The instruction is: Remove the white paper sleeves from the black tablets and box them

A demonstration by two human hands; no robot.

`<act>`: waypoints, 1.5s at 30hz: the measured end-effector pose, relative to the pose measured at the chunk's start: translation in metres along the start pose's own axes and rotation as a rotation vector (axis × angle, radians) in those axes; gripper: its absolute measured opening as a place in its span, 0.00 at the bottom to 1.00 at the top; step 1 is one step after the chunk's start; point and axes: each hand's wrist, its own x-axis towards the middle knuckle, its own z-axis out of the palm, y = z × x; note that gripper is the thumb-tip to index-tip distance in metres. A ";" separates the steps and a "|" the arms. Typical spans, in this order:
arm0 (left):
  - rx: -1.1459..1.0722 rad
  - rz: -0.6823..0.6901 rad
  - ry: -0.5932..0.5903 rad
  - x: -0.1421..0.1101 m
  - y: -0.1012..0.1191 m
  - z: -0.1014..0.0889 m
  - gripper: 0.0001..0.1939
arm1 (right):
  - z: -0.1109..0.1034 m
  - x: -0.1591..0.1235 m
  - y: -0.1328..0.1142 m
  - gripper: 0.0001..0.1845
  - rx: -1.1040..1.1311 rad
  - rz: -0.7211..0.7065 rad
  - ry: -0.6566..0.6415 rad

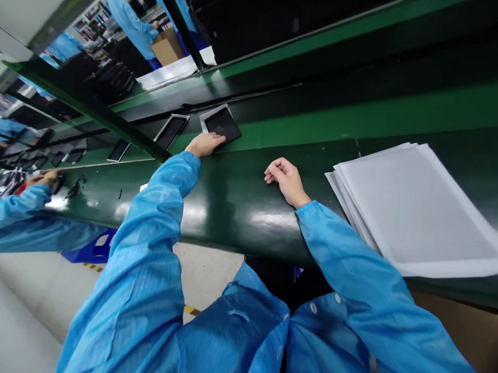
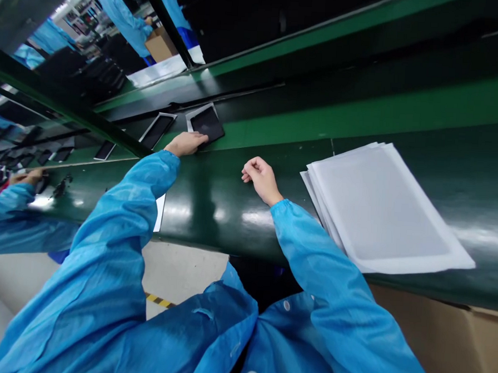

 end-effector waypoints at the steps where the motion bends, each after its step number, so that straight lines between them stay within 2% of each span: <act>1: -0.012 0.022 0.031 0.002 0.003 -0.001 0.24 | 0.000 0.000 0.000 0.25 0.005 0.004 -0.005; 4: -0.076 0.067 0.255 0.006 0.026 -0.006 0.19 | -0.002 0.001 -0.001 0.23 0.069 0.056 -0.024; 6: -0.133 0.068 0.459 0.004 0.053 -0.011 0.16 | -0.005 0.003 -0.004 0.23 0.180 0.136 -0.038; 8: -0.195 0.071 0.608 -0.003 0.089 -0.015 0.14 | -0.008 0.005 -0.007 0.26 0.316 0.225 -0.056; 11: -0.261 0.121 0.726 -0.023 0.146 -0.016 0.13 | -0.010 0.007 -0.009 0.28 0.423 0.305 -0.079; 13: -0.300 0.157 0.818 -0.038 0.177 -0.012 0.14 | -0.009 0.008 -0.008 0.27 0.408 0.301 -0.072; 15: -0.359 0.149 0.921 -0.051 0.200 -0.006 0.16 | -0.008 0.008 -0.006 0.25 0.361 0.271 -0.057; 18: -0.478 0.065 1.008 -0.065 0.217 0.005 0.19 | -0.006 0.006 -0.005 0.24 0.294 0.249 -0.062; 22: -0.562 0.000 1.013 -0.082 0.223 0.017 0.19 | -0.003 0.005 -0.004 0.25 0.218 0.232 -0.084; 26: -0.626 -0.128 0.929 -0.111 0.223 0.028 0.19 | -0.001 0.006 -0.001 0.22 0.140 0.172 -0.061; 30: -0.722 -0.227 0.776 -0.154 0.217 0.041 0.23 | -0.006 0.011 0.003 0.17 0.114 0.073 0.086; 32: -0.733 -0.221 0.650 -0.173 0.214 0.045 0.25 | -0.009 0.013 0.003 0.16 0.133 0.081 0.119; 34: -0.739 -0.231 0.545 -0.187 0.213 0.047 0.22 | -0.011 0.015 0.003 0.17 0.176 0.115 0.114; 37: -0.751 -0.321 0.499 -0.195 0.214 0.048 0.13 | -0.013 0.015 0.000 0.20 0.251 0.160 0.093; 40: -0.729 -0.380 0.497 -0.197 0.215 0.045 0.12 | -0.014 0.013 -0.004 0.22 0.290 0.179 0.081; 45: -0.704 -0.248 0.503 -0.198 0.220 0.032 0.12 | -0.015 0.012 -0.007 0.21 0.275 0.179 0.067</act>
